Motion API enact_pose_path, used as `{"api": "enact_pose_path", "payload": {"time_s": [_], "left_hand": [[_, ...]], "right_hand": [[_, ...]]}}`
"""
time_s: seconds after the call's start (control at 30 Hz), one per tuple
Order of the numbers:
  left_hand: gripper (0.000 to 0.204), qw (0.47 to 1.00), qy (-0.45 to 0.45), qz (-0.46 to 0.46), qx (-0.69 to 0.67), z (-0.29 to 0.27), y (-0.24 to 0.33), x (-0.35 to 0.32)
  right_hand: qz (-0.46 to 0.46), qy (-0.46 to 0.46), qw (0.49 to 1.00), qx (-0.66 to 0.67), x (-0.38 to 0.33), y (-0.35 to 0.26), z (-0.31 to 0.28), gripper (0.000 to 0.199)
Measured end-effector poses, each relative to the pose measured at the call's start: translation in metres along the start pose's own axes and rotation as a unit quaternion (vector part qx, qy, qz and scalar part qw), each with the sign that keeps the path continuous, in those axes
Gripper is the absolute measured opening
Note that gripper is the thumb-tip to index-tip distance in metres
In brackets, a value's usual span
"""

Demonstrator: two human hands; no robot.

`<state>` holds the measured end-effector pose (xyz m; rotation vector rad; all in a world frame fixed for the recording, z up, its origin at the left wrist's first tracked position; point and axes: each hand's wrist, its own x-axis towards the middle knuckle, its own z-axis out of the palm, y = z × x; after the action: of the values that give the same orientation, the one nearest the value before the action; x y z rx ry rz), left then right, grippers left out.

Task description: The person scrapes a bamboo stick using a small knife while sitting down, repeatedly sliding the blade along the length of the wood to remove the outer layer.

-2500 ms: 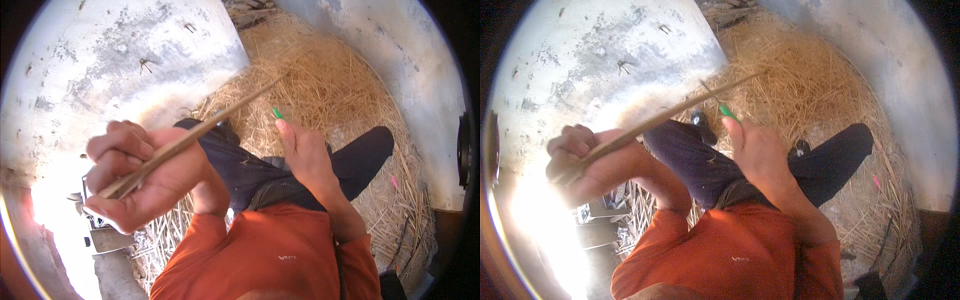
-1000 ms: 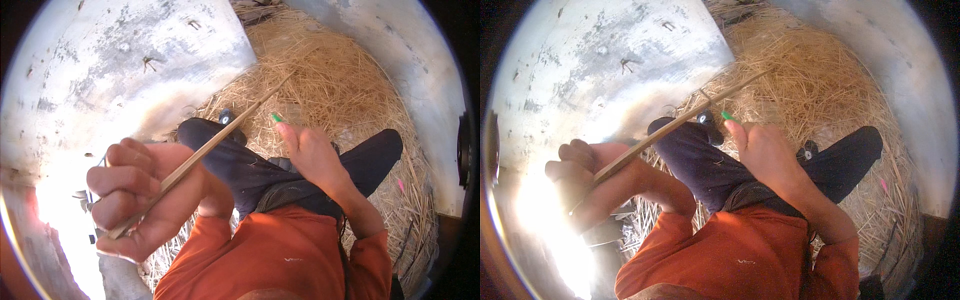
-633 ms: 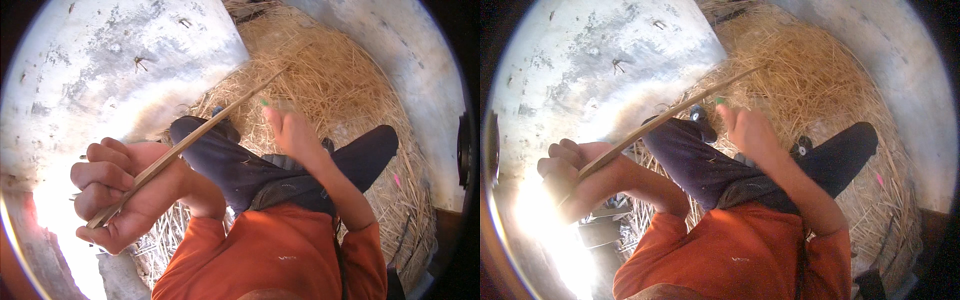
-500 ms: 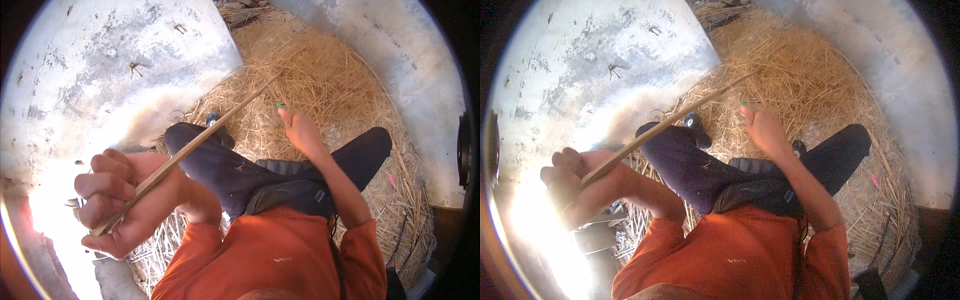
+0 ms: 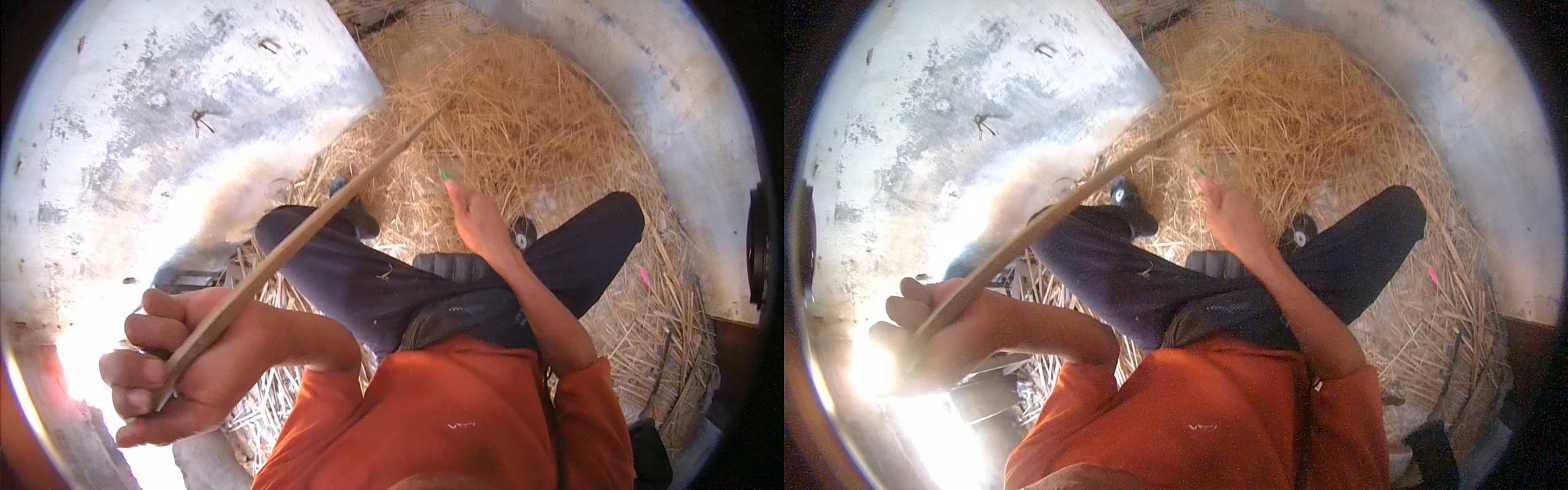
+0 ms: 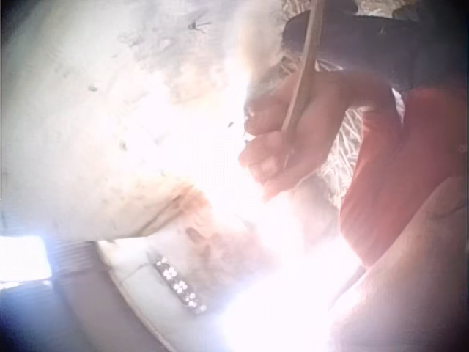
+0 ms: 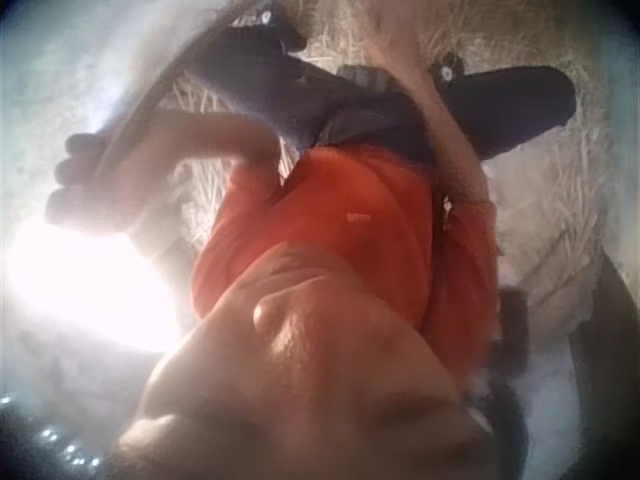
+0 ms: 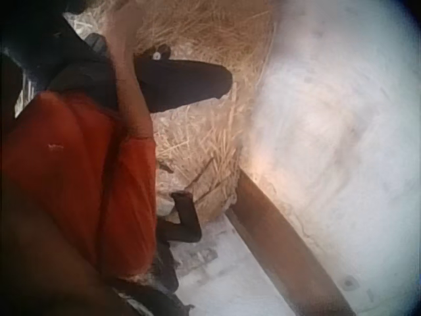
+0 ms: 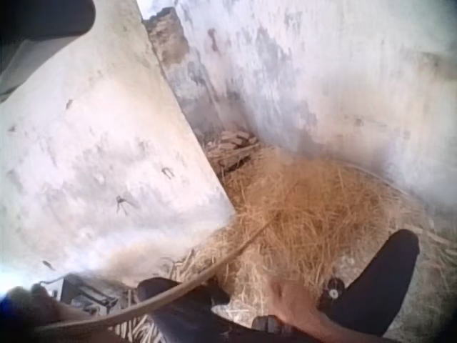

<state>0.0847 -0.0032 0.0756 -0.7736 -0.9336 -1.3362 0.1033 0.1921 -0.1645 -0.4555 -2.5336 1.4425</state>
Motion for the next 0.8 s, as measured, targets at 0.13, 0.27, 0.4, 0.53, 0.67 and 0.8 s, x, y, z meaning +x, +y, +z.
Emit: {"api": "enact_pose_path", "payload": {"time_s": [0.13,0.27,0.4,0.53,0.67,0.8], "left_hand": [[0.019,0.984,-0.023,0.084,0.158,-0.006,0.013,-0.001],[0.019,0.799,-0.048,0.252,0.544,-0.007,0.022,-0.006],[0.035,0.928,-0.036,0.129,0.347,-0.010,0.021,-0.004],[0.044,0.976,0.061,0.016,0.211,0.016,0.018,-0.008],[0.046,0.977,0.065,-0.030,0.199,0.020,0.018,-0.005],[0.046,0.976,0.082,-0.030,0.200,0.023,0.014,-0.006]], "right_hand": [[-0.133,-0.024,0.975,0.178,-0.036,-0.100,-0.030,0.042],[-0.151,-0.141,0.972,0.109,-0.053,-0.129,-0.053,0.040],[-0.137,-0.097,0.985,0.043,-0.031,-0.096,-0.038,0.038],[-0.163,-0.062,0.985,-0.007,-0.026,-0.080,-0.035,0.040],[-0.144,-0.073,0.987,-0.001,-0.021,-0.078,-0.034,0.041],[-0.174,-0.053,0.983,-0.016,-0.011,-0.075,-0.033,0.043]]}}
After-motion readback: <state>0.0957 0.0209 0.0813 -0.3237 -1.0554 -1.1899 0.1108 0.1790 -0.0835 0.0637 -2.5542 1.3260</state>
